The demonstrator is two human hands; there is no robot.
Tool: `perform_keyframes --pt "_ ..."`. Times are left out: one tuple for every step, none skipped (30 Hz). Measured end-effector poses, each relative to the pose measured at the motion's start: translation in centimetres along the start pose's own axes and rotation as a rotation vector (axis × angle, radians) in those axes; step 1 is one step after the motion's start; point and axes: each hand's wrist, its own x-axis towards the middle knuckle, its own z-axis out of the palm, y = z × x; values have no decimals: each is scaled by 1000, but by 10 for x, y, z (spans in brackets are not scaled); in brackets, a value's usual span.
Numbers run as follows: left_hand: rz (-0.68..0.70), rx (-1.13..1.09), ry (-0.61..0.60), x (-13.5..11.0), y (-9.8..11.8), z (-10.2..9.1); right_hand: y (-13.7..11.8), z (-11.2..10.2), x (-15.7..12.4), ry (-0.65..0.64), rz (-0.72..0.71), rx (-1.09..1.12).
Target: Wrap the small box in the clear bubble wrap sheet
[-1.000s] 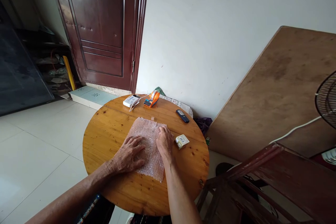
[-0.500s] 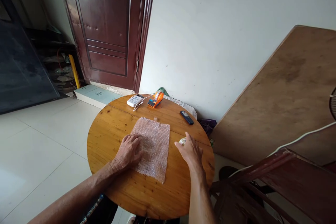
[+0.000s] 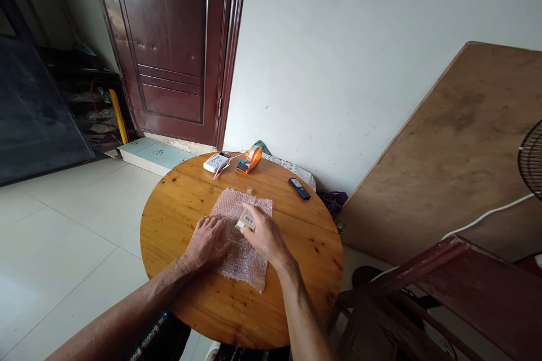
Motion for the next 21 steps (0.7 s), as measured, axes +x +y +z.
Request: perform_keyframes --pt "5 1 5 0 0 0 0 9 2 -40 -16 -11" --pt "12 2 11 1 1 0 1 16 2 -69 -28 -17" --pt "16 4 18 1 1 0 4 22 2 -81 -33 -13" --pt "18 6 23 1 1 0 8 26 1 -78 -30 0" --pt "17 8 27 1 2 1 12 29 -1 -65 -21 22" --pt "15 10 28 1 2 1 16 29 -3 -44 -5 48" --pt "12 10 28 1 2 1 19 29 -5 -22 14 74" --pt "9 9 28 1 2 1 21 27 -7 -2 34 97" --pt "4 8 29 1 1 2 22 26 -9 14 51 116" --pt "-1 7 29 1 1 2 23 25 -10 25 62 128" --pt "-5 7 27 1 1 2 24 24 -11 34 69 134" --pt "-8 6 24 1 0 3 24 24 -12 40 73 134" --pt "-10 5 21 1 0 3 24 25 -12 46 74 130" --pt "-10 4 17 1 -1 3 25 26 -12 51 74 125" --pt "-7 4 14 1 -1 4 25 28 -12 58 74 121" --pt "-3 5 10 1 -2 4 25 30 -12 64 74 121" --pt "0 7 7 1 -2 4 25 32 -11 68 72 127" --pt "2 9 3 1 -2 3 24 33 -11 66 69 137" --pt "2 9 -2 1 -2 3 23 34 -11 60 63 149" --pt "2 8 -7 1 -2 2 22 35 -11 52 54 161" --pt "-2 5 -9 1 -1 2 20 36 -11 46 43 170"
